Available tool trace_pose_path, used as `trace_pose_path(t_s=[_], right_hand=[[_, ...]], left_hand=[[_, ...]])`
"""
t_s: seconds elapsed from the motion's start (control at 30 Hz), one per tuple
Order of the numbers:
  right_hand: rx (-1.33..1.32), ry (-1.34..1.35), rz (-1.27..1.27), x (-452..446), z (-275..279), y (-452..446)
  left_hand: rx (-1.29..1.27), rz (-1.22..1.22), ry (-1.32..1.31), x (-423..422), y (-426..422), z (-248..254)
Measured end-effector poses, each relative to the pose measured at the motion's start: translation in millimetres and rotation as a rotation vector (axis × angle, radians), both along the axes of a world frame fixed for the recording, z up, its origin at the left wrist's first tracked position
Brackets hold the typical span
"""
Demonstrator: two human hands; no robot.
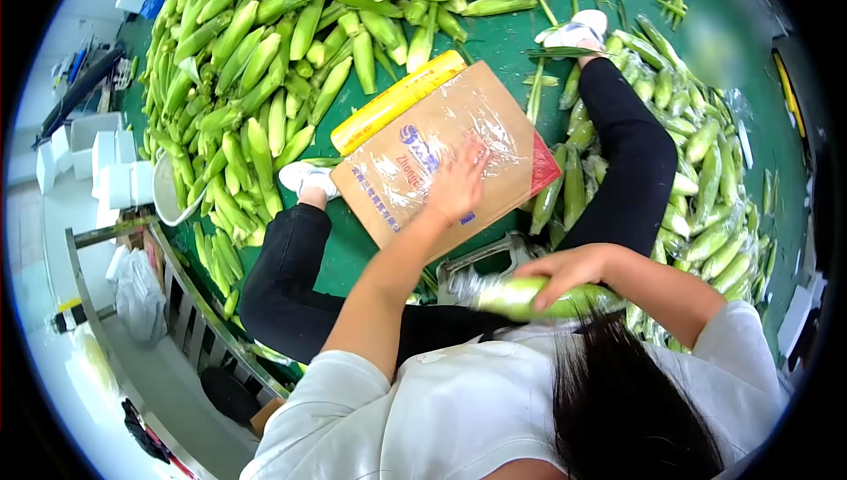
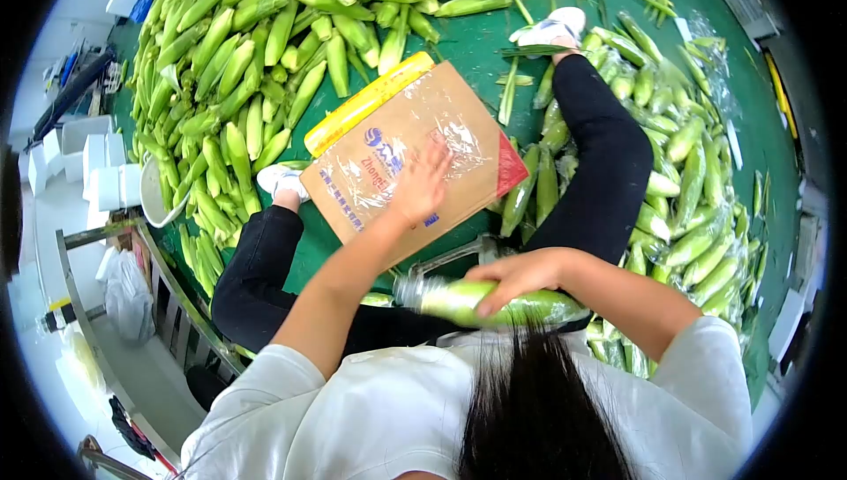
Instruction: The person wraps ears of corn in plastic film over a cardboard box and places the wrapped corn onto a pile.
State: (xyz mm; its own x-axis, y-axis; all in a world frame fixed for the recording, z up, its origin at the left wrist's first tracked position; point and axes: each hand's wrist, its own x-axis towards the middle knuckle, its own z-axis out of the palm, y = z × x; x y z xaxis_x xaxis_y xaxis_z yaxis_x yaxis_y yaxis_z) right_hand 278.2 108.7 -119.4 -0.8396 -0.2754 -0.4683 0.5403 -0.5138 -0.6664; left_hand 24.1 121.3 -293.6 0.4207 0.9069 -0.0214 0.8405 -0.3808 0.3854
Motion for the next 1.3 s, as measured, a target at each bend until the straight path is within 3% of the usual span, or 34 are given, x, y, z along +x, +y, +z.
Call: trace_pose_path(t_s=[0.03, 0.1, 0.17, 0.2, 0.23, 0.3, 0.37, 0.43, 0.47, 0.5, 0.53, 0.57, 0.6, 0.67, 0.7, 0.77, 0.8, 0.87, 0.9, 0.93, 0.97, 1.0, 1.03, 1.07, 1.1, 1.2, 1.23, 1.3], right_hand=[[-0.187, -0.088, -0.264, 23.0, 12.3, -3.8], [-0.416, -0.113, -0.786, 56.8, 17.7, -13.5], [-0.506, -0.132, -1.018, 78.7, 27.4, -16.8], [-0.479, -0.092, -1.053, 97.5, 10.4, -23.2], [-0.445, -0.113, -1.076, 100.8, 14.5, -25.7], [-0.353, -0.321, -0.954, 95.0, 26.9, -20.0], [-0.265, -0.29, -0.615, 77.2, 38.9, -12.4], [-0.266, -0.202, -0.512, 72.8, 45.4, 4.4], [0.341, -0.105, -0.501, 80.7, 49.1, 9.8], [0.944, 0.003, -0.446, 87.3, 54.2, 16.6], [1.275, -0.323, -0.192, 87.2, 105.1, 26.2], [1.496, -0.369, -0.179, 95.9, 97.0, 29.0], [1.52, -0.294, -0.276, 105.4, 103.5, 47.2], [1.68, -0.393, -0.438, 133.2, 80.8, 95.9], [1.791, -0.463, -0.733, 153.9, 47.8, 114.7], [1.594, -1.136, -0.933, 218.0, -10.2, 159.6], [1.589, -1.406, -0.87, 258.2, -36.1, 178.9], [1.582, -1.616, -0.657, 335.5, -86.4, 199.1], [1.52, -1.737, -0.537, 347.4, -100.0, 217.1], [1.821, -1.612, -0.438, 330.1, -99.1, 244.2], [2.103, -1.451, -0.319, 295.8, -90.9, 272.4], [2.258, -1.185, -0.419, 252.0, -92.1, 316.9], [2.157, -0.948, -0.593, 215.1, -107.6, 372.1], [2.019, -0.627, -0.795, 174.4, -130.3, 421.9], [1.767, -0.543, -0.884, 133.0, -160.9, 474.1], [1.865, -0.521, -0.731, 55.0, -296.1, 602.1], [1.946, -0.434, -0.753, 38.4, -338.6, 626.5], [1.762, -0.892, -0.568, -10.0, -362.8, 625.0]], left_hand=[[-0.069, 0.001, -0.025, 24.2, -21.9, -2.7], [0.0, -0.305, 0.09, 72.1, -79.6, -8.7], [-0.321, -0.546, -0.21, 85.4, -102.5, -50.7], [-0.241, -0.22, -0.425, 91.9, -99.7, 5.6], [-0.171, 0.104, -0.637, 91.6, -90.2, 93.6], [0.446, 0.111, -0.296, 91.1, -69.6, 171.1], [0.496, -0.334, -0.062, 91.1, -24.3, 238.7], [-0.055, -0.465, 0.106, 81.3, -0.8, 237.2], [-0.124, -0.436, 0.146, 82.9, 10.7, 241.6], [-0.4, -0.392, 0.114, 87.5, 30.0, 248.5], [-0.676, -0.327, 0.078, 91.6, 54.9, 256.2], [-0.957, -0.244, 0.034, 86.8, 69.9, 259.8], [-0.767, -0.407, -0.239, 75.5, 79.7, 221.1], [-1.05, -0.041, -0.762, 74.5, 107.8, 201.0], [-1.049, 0.121, -0.749, 62.9, 129.0, 179.8], [-0.557, 0.464, -0.503, 36.2, 143.9, 128.2], [-0.32, 0.434, -0.352, 26.3, 138.4, 93.1], [0.133, 0.33, -0.043, 19.1, 97.4, 30.2], [-0.064, 0.176, -0.024, 24.0, 73.4, 19.9], [-0.263, 0.018, -0.014, 33.4, 48.3, 12.9], [-0.2, -0.035, -0.021, 46.6, 29.8, 8.2], [-0.312, -0.15, 0.021, 61.5, 34.9, 38.7], [-0.444, -0.278, -0.141, 78.8, 17.5, 18.9], [-0.399, -0.429, -0.304, 87.4, 0.5, 10.1], [-0.362, -0.59, -0.459, 96.0, -16.9, 1.3], [-0.067, -0.425, -0.606, 129.4, -50.6, -9.7], [-0.435, -0.305, -0.893, 140.9, -56.5, -17.4], [-0.631, -0.092, -0.881, 112.9, -11.0, 24.0]])
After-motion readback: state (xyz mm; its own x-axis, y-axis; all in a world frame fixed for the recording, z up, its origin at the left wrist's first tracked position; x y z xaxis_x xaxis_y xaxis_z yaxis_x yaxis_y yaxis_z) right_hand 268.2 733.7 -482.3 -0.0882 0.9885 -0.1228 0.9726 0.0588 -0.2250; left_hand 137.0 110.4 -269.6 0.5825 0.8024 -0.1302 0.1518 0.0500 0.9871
